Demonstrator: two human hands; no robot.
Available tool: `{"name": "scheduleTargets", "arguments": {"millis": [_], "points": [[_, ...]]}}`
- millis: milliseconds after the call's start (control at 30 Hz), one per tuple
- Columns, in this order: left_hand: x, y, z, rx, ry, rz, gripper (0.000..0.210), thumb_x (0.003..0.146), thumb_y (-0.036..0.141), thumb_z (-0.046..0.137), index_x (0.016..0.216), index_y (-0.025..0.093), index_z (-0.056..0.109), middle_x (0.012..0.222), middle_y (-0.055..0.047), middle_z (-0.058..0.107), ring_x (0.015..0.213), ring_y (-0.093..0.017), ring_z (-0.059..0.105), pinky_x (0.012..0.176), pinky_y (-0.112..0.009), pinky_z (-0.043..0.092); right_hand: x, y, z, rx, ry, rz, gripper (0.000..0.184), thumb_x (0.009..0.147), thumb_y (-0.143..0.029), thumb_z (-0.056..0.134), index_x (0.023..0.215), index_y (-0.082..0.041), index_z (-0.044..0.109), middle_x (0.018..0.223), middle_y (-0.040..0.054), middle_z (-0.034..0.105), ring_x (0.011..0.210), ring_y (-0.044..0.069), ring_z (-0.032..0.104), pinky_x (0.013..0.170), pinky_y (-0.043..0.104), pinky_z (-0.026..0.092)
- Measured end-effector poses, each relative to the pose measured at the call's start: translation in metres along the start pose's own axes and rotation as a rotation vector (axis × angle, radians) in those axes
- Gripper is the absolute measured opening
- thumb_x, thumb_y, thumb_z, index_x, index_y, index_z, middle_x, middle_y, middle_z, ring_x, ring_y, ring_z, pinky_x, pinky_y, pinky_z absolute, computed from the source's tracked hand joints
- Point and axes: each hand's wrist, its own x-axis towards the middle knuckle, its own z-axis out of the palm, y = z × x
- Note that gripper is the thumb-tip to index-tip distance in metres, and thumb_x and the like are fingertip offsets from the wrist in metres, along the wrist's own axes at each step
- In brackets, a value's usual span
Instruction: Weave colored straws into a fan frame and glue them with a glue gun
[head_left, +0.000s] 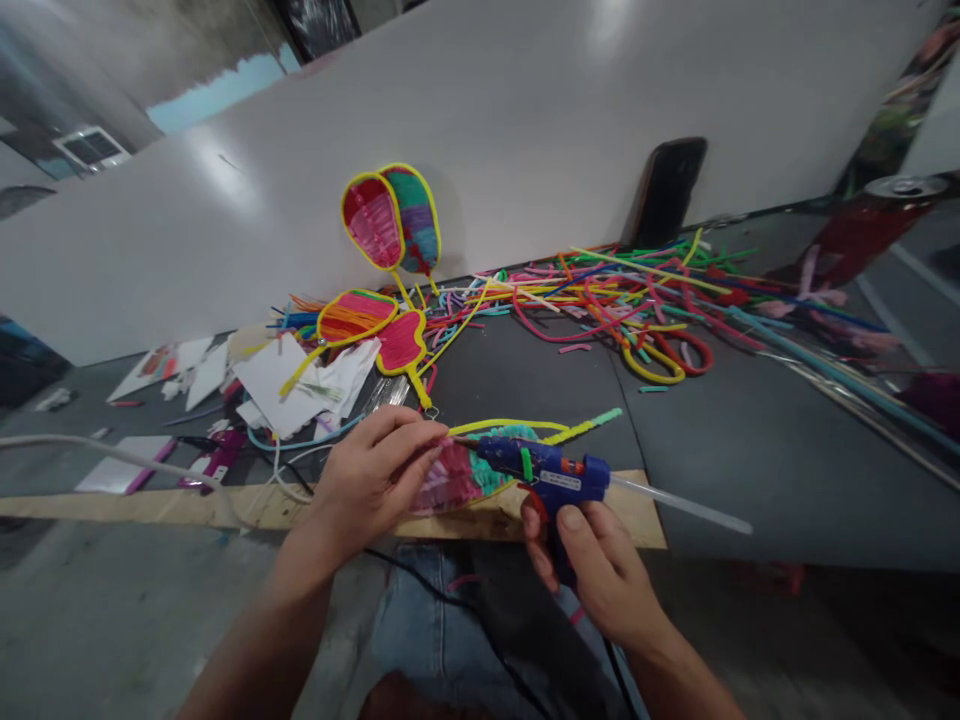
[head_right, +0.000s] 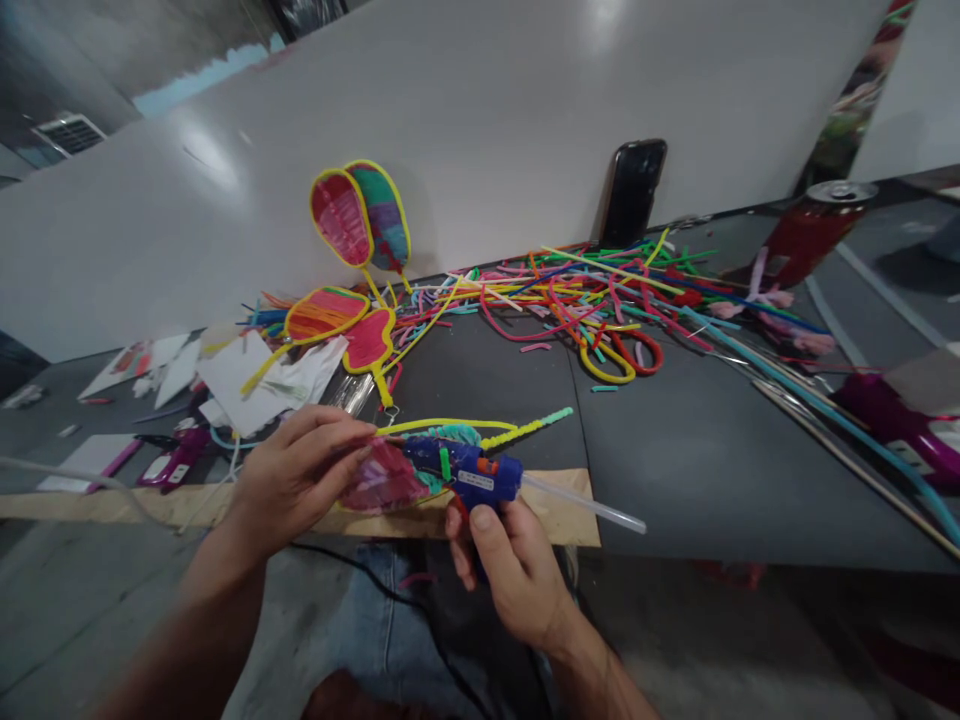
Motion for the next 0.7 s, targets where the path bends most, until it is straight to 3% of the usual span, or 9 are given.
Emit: {"name": "scheduleTargets", "arguments": {"millis": [333,700], "points": [[0.004,0.001,-0.003,0.101,-0.022,0.034,0.016,0.092,0.018,0.051,0.099,0.02,0.065,0.089,-0.003,0.065,0.08,-0.013,0.063,0.076,-0.023,0.052,-0.002,0.002,-0.003,-0.002,-0.008,0.034,0.039,0.097,-0.049,0.039,0.089,-0.016,0.058,0.058,-0.002,0.051,0.047,0.008,0.044,0.046,0.021,0.036],[0.014,-0.001,-0.006,0.089,-0.127,0.076,0.017,0.09,0.017,0.047,0.097,0.019,0.063,0.09,-0.005,0.064,0.081,-0.015,0.062,0.074,-0.024,0.05,-0.007,0.005,-0.01,0.065,0.094,0.021,0.038,0.096,-0.049,0.043,0.089,-0.016,0.06,0.057,-0.0013,0.052,0.046,0.009,0.044,0.044,0.022,0.036]]}}
